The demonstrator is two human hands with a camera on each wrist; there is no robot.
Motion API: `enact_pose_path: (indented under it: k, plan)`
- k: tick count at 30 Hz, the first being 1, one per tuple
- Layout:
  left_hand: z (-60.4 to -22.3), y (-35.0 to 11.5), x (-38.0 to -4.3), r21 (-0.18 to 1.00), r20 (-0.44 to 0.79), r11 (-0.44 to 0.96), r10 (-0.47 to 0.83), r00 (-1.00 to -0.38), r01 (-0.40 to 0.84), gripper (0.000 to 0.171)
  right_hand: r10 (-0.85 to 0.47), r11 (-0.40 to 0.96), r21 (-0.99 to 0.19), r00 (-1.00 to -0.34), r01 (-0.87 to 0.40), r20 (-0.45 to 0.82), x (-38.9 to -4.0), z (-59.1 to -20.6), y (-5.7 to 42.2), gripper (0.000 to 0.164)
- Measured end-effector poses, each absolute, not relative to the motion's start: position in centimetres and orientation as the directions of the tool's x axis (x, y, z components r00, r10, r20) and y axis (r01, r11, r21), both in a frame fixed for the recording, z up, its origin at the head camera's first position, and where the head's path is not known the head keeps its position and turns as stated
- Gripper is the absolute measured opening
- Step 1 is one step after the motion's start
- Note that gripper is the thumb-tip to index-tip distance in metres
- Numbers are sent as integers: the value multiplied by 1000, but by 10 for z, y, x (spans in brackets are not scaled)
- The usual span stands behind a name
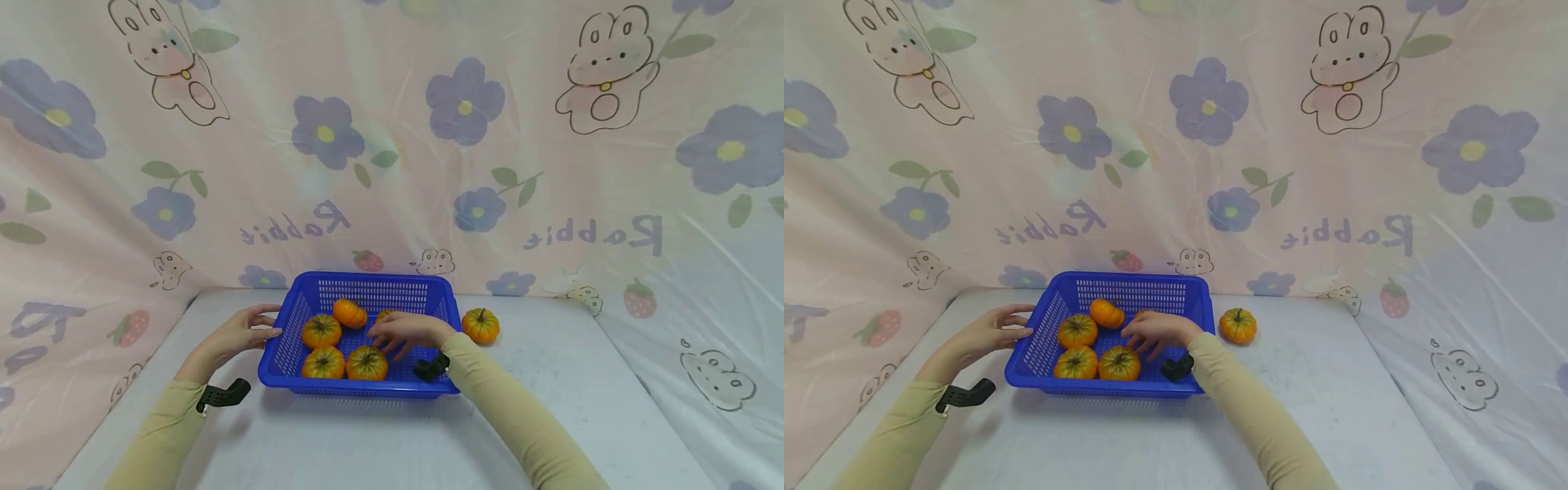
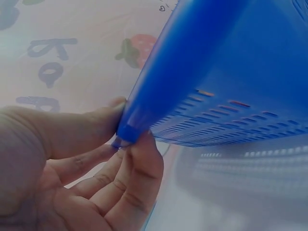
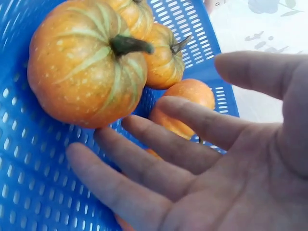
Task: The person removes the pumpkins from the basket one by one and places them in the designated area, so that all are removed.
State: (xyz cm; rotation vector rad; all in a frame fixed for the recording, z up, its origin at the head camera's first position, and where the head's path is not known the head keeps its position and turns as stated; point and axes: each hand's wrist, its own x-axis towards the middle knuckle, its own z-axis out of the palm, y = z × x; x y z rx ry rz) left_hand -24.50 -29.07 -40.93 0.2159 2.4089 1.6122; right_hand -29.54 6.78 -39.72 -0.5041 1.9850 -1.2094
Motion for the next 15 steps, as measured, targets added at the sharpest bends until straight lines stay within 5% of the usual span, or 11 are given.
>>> enact_pose_path:
  k: [15]
  plan:
    - [-407, -289, -243, 923, -115, 385, 237, -965, -15, 69, -685, 541, -841, -568, 23, -456, -299, -402, 60, 31]
